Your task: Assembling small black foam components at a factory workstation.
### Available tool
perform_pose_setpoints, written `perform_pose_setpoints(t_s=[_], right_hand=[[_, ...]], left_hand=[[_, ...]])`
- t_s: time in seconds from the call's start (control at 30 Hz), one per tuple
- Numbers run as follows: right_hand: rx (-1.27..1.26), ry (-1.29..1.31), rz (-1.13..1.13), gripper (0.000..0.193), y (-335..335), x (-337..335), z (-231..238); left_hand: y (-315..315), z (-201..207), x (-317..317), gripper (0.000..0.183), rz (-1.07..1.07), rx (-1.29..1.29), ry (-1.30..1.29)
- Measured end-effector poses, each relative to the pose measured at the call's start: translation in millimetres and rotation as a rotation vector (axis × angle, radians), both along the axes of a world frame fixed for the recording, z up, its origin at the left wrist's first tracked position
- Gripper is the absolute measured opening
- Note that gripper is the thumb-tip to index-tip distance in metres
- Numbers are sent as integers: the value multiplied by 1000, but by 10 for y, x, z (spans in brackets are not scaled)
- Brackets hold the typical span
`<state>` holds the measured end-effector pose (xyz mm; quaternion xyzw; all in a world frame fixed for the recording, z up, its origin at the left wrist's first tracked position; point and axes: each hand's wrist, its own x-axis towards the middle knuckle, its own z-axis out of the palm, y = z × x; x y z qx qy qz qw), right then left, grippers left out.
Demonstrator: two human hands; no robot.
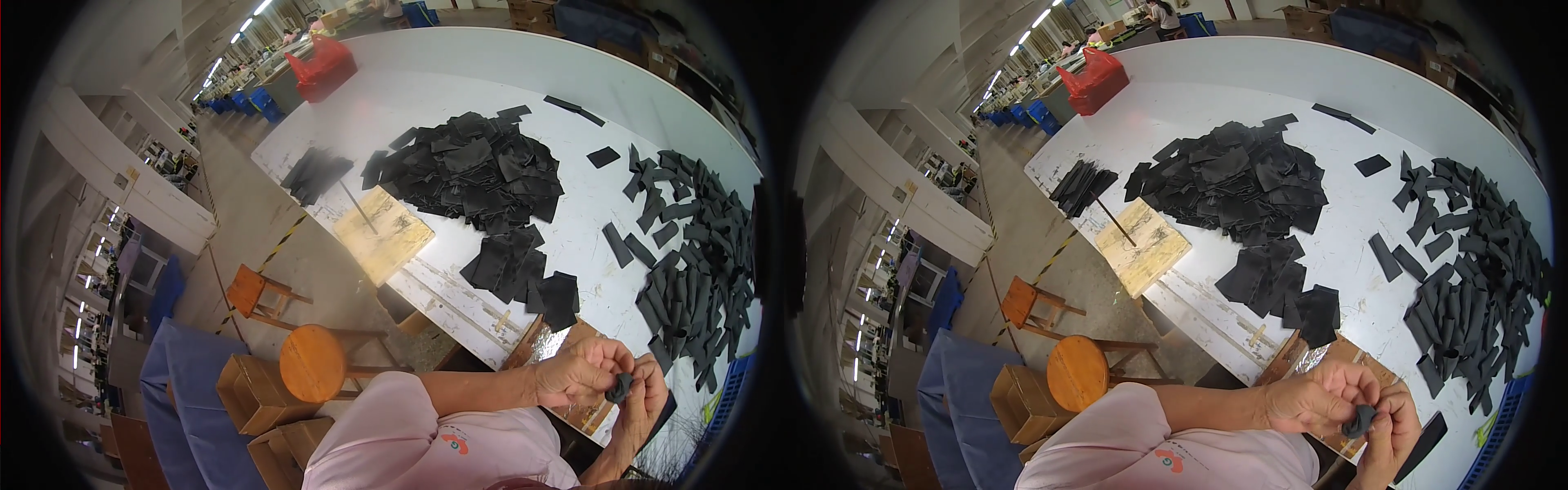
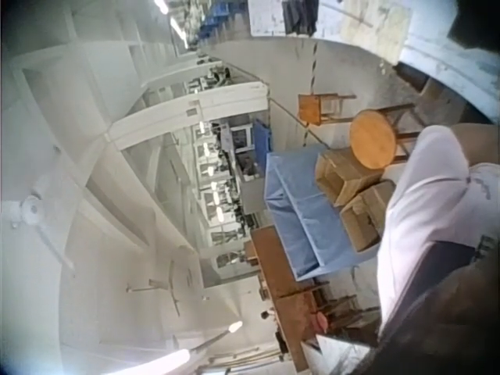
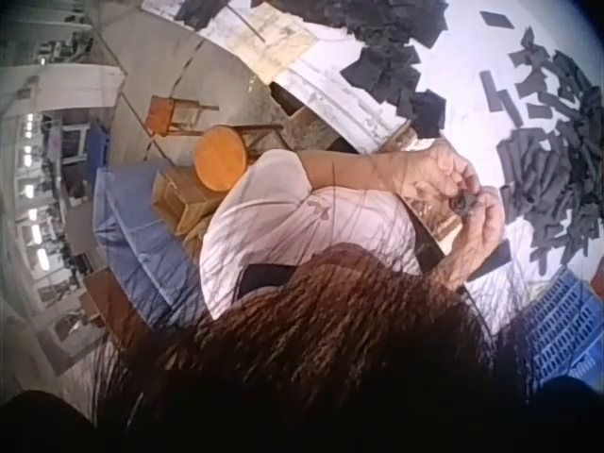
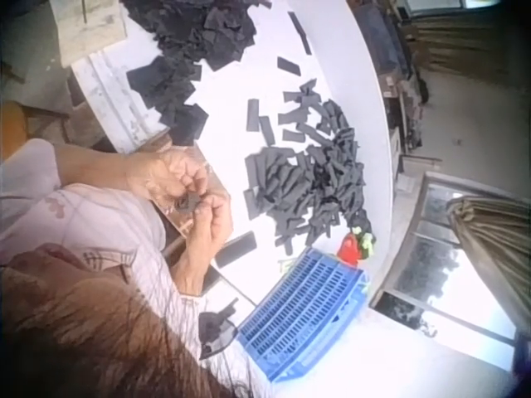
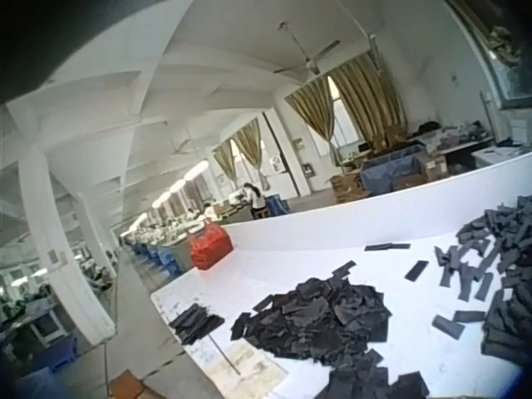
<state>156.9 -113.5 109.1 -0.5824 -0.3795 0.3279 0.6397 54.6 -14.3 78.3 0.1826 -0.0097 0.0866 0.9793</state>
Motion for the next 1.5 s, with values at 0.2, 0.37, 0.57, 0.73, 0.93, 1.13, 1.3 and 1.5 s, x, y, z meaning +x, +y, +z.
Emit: perform_pose_setpoints(t_s=[0.2,0.37,0.57,0.73,0.93,1.13,1.3,1.5], right_hand=[[55,-109,8,28,61,33,-37],[-70,119,-50,28,194,111,-280],[-84,290,24,22,145,197,-624],[54,149,-133,23,181,132,-389],[-76,247,-4,25,177,269,-588],[-71,339,28,28,149,221,-881],[-66,345,2,31,214,222,-927],[-132,313,0,26,303,202,-615]], left_hand=[[65,233,-60,30,-254,-143,-230],[139,-68,79,29,-116,-201,-123],[144,-256,153,25,-46,-322,80],[168,-71,182,22,-68,-255,-67],[227,-234,223,17,-67,-233,95],[246,-617,189,12,-98,-213,231],[238,-697,224,12,-67,-204,221],[230,-544,250,15,33,-610,77]])
